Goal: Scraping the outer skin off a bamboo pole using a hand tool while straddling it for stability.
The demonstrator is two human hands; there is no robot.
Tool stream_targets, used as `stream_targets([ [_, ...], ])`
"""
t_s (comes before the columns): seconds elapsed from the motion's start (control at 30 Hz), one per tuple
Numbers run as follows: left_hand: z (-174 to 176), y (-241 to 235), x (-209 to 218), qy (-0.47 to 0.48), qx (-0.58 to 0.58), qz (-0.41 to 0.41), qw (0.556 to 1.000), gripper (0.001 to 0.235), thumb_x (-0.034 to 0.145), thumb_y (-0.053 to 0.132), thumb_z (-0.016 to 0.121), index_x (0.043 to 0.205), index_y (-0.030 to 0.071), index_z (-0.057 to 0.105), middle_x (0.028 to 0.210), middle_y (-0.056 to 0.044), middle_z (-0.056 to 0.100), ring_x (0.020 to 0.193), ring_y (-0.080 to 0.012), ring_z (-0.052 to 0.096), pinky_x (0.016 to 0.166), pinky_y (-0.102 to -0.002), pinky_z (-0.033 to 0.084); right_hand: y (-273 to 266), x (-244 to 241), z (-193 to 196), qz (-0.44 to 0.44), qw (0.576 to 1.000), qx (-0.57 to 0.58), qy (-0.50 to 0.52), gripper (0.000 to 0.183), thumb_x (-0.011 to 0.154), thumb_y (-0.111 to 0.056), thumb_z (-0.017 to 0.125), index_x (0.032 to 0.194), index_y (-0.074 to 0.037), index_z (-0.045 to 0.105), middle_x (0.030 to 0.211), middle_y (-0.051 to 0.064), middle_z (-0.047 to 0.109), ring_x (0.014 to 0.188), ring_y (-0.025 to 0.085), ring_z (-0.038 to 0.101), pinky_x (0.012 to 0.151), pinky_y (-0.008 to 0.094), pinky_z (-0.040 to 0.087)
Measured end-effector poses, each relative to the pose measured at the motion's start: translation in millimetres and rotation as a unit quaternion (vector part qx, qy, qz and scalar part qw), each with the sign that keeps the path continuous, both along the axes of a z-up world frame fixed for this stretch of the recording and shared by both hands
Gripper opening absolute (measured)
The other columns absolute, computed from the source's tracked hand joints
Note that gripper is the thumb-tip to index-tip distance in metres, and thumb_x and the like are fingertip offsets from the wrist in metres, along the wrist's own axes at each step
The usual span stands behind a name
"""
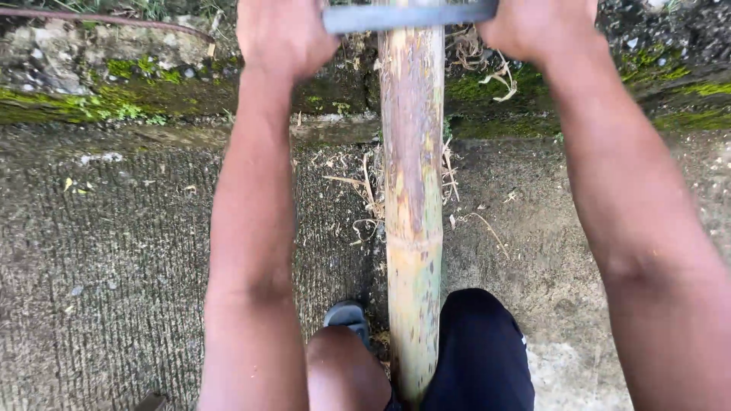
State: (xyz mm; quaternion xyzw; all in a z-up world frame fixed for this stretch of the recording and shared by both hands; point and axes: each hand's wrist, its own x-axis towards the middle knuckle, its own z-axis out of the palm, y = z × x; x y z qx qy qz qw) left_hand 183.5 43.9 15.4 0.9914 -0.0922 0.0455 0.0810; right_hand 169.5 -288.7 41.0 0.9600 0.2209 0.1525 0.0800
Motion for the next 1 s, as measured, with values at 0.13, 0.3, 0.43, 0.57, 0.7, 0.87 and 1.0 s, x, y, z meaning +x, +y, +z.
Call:
stream_targets([
  [0.13,-31,0,-106,0.049,0.054,-0.028,0.997,0.026,0.098,0.036,0.069,0.085,0.014,0.073,0.068,-0.004,0.07,0.051,-0.0152,0.066,0.048,-0.036,0.052,-14,-94,-37,0.005,0.996,-0.09,0.011,0.019,0.093,-0.03,0.074,0.077,-0.021,0.071,0.054,-0.004,0.054,0.046,0.01,0.047,0.051,0.031,0.042],
  [0.3,-48,-10,-235,0.012,0.029,-0.069,0.997,0.016,0.075,0.027,0.072,0.064,0.017,0.066,0.058,-0.002,0.065,0.044,-0.017,0.061,0.041,-0.036,0.05,-12,-209,-53,0.008,0.994,0.038,0.104,0.028,0.091,-0.024,0.075,0.066,-0.017,0.064,0.054,-0.002,0.053,0.046,0.015,0.049,0.047,0.035,0.039],
  [0.43,-22,-16,-189,0.045,0.049,-0.07,0.995,0.022,0.086,0.029,0.068,0.066,0.02,0.071,0.05,0.002,0.062,0.037,-0.0139,0.058,0.036,-0.034,0.047,-24,-178,-60,-0.026,0.991,0.043,0.125,0.019,0.089,-0.025,0.077,0.073,-0.019,0.071,0.057,-0.001,0.06,0.043,0.015,0.052,0.045,0.033,0.04],
  [0.57,2,-14,-83,0.046,0.117,-0.072,0.99,0.017,0.08,0.035,0.071,0.078,0.019,0.076,0.061,-0.004,0.069,0.049,-0.0187,0.067,0.049,-0.039,0.053,-32,-89,-52,-0.023,0.998,-0.009,0.057,0.016,0.09,-0.029,0.078,0.077,-0.023,0.072,0.057,-0.002,0.06,0.052,0.015,0.055,0.055,0.035,0.045],
  [0.7,12,-10,-44,-0.091,0.132,-0.083,0.984,0.012,0.073,0.031,0.072,0.081,0.024,0.078,0.068,-0.006,0.072,0.059,-0.0246,0.069,0.056,-0.041,0.055,-22,-54,-41,-0.004,0.998,0.054,-0.031,0.013,0.081,-0.032,0.08,0.076,-0.024,0.073,0.063,0.002,0.063,0.055,0.022,0.06,0.055,0.038,0.048],
  [0.87,4,-24,-129,0.073,0.114,-0.066,0.989,0.015,0.084,0.032,0.07,0.084,0.018,0.077,0.065,-0.005,0.072,0.051,-0.019,0.069,0.053,-0.039,0.056,-30,-134,-64,-0.043,0.994,0.049,0.09,0.023,0.093,-0.023,0.074,0.071,-0.018,0.068,0.056,-0.003,0.058,0.043,0.013,0.052,0.044,0.034,0.041],
  [1.0,-13,-32,-219,0.083,0.084,-0.072,0.99,0.013,0.076,0.031,0.07,0.073,0.019,0.074,0.062,-0.003,0.07,0.048,-0.0188,0.067,0.044,-0.04,0.056,-37,-222,-85,-0.04,0.984,0.077,0.155,0.021,0.09,-0.019,0.071,0.069,-0.017,0.068,0.05,-0.002,0.053,0.038,0.011,0.045,0.038,0.032,0.037],
])
